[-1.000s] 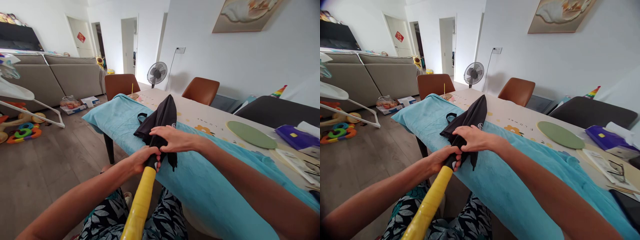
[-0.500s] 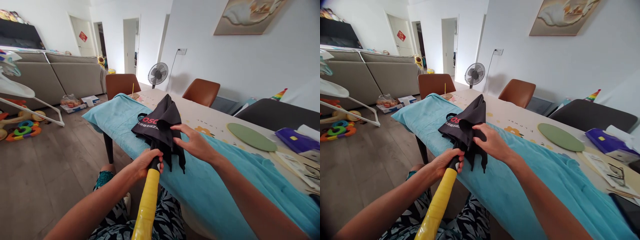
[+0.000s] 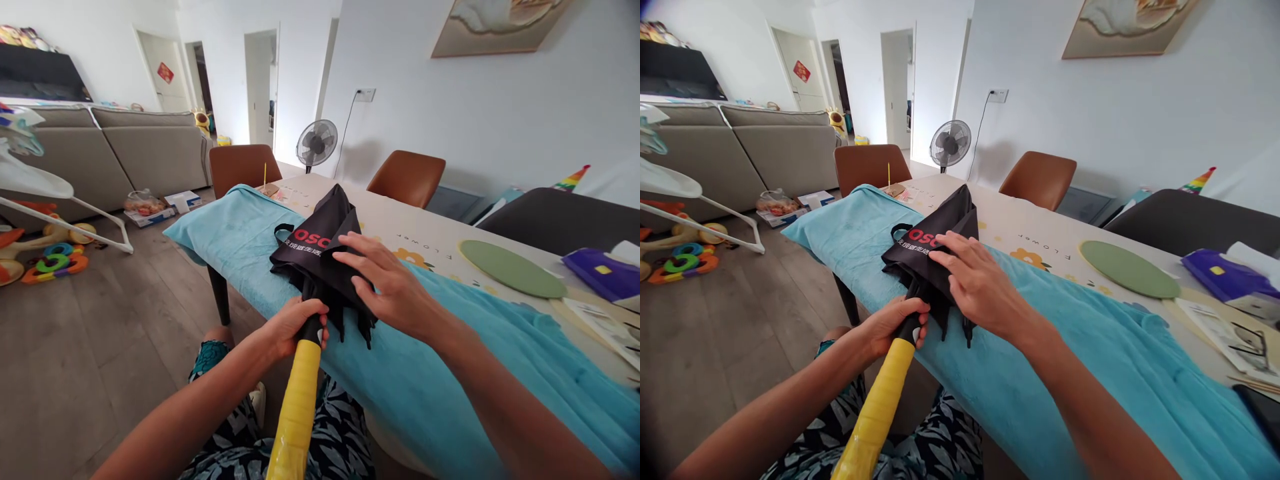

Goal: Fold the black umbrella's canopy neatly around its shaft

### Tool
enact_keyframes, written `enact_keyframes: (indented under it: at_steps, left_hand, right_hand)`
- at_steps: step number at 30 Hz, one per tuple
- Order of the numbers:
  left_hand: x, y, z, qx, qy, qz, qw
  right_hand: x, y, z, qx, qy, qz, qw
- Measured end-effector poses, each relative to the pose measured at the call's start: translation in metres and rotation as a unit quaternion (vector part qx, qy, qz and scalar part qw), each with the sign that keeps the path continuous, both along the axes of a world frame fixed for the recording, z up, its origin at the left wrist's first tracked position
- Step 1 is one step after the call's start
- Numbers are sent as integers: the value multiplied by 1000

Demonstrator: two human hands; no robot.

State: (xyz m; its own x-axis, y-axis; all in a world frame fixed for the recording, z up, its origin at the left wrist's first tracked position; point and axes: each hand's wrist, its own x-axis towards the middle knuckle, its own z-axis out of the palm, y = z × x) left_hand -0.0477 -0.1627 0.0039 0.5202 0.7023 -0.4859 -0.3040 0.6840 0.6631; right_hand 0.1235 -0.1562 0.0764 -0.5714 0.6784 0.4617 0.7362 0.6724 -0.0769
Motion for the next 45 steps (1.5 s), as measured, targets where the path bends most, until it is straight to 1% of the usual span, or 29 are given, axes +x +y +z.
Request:
enact_keyframes:
  at_steps: [3,5,7,9,11,12,13,14,15,16,17,18,19,21,23,24,26,27,29,31,34,36,38,41,45]
  left_hand:
    - [2,0,-1,6,7,2,1000]
    - [2,-1,-1,9,10,-1,1000]
    - [2,0,-2,8,10,-5,1000]
    - [1,0,-2,3,7,-10,1000]
    - [-1,1,-3,-3,-4,-13,1000]
    - [-2,2,-4,-7,-15,-15,1000]
    - [-4,2,-5,-13,-30,-15,999]
    - [-5,3,-6,-19,-48,-13,999]
    - [-7,3,-8,-27,-67,-10,997]
    - [-9,4,-9,-37,-86,-8,996]
    - [-10,5,-11,-47,-103,-7,994]
    - [-11,5,-13,-55,-118,-7,992]
    - [-12,6,-14,-62,-128,-11,990]
    - [-13,6,-16,-69,-147,-19,987]
    - [-13,6,-17,-69,-162,-22,984]
    - [-13,6,-16,-69,-168,-21,983]
    - [-13,5,-14,-68,-176,-13,982]
    - [-14,4,-12,-66,-174,-12,982]
    - [-15,3,-8,-62,-164,-28,984]
    - [-16,2,-6,-50,-157,-41,985]
    - [-18,2,-6,-37,-166,-53,984]
    - [-18,3,-8,-29,-170,-64,983]
    - [-17,4,-10,-14,-165,-58,985]
    - [-16,5,-9,10,-130,-49,990]
    - [-15,8,-6,23,-41,-71,996]
  right_hand:
    - [-5,12,-18,30,-35,-45,998]
    - [-2,25,-30,42,-37,-84,995]
    - [7,35,-34,46,-24,-115,992]
    - [21,40,-25,43,5,-146,988]
    - [39,40,-9,22,32,-194,980]
    - [51,40,-1,-2,33,-230,973]
    - [64,39,7,-37,21,-279,959]
    - [79,39,13,-85,-1,-330,940]
    - [94,39,16,-150,-31,-355,922]
    - [108,39,18,-222,-56,-358,905]
    - [121,38,19,-270,-66,-354,893]
    - [131,37,20,-292,-70,-346,889]
    - [138,35,21,-286,-66,-339,894]
    - [136,28,26,-225,-41,-325,918]
    - [115,17,33,-166,-5,-283,945]
    - [99,12,37,-171,12,-240,955]
    - [64,3,39,-216,47,-138,965]
    - [48,1,37,-231,67,-93,966]
    - [23,1,27,-248,87,-14,965]
    - [9,6,12,-243,110,26,963]
    - [-1,13,-11,-213,133,43,967]
    - [-6,16,-24,-189,120,44,974]
    - [-11,15,-33,-169,100,43,980]
    - [-17,13,-42,-149,98,40,983]
    - [-17,14,-46,-135,81,51,986]
